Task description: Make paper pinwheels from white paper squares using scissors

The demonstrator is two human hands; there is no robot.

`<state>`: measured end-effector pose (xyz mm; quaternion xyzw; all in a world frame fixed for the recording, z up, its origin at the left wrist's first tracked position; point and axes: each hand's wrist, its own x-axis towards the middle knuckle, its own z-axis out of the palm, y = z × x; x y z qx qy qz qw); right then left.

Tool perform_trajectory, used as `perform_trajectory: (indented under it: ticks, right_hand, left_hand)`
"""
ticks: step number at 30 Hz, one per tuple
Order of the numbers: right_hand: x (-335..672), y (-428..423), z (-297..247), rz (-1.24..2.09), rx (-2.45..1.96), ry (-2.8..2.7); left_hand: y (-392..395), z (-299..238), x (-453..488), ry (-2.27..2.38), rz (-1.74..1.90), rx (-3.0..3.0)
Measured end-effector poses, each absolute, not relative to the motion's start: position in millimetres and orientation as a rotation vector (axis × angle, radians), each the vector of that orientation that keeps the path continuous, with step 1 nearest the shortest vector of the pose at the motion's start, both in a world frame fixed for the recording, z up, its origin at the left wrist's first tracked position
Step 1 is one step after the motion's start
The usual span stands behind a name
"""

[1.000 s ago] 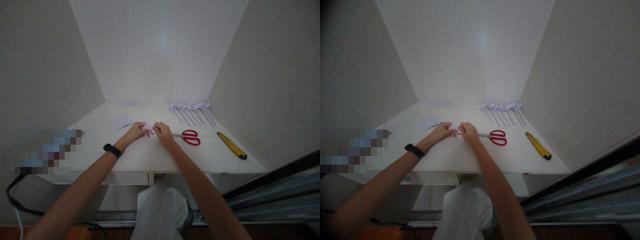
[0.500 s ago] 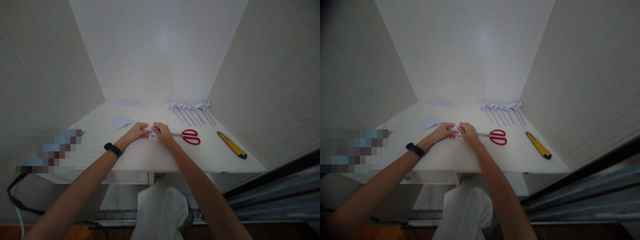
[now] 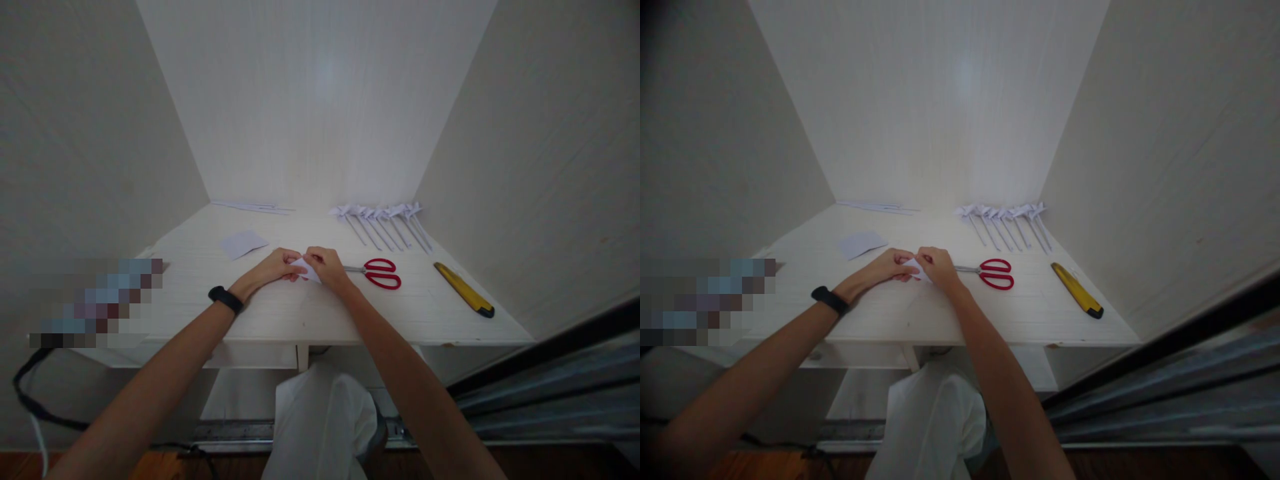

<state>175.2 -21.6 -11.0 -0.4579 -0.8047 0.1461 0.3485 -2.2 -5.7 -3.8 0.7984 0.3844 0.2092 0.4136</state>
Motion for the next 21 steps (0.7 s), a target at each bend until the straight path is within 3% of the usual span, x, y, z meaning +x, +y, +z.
perform_trajectory:
  ticks: [21]
  right_hand:
    - [175.1, -24.4, -11.6, 0.405, -1.233, -2.083]
  left_hand:
    - [3.7, -4.1, -4.0, 1.032, 0.925, 1.928]
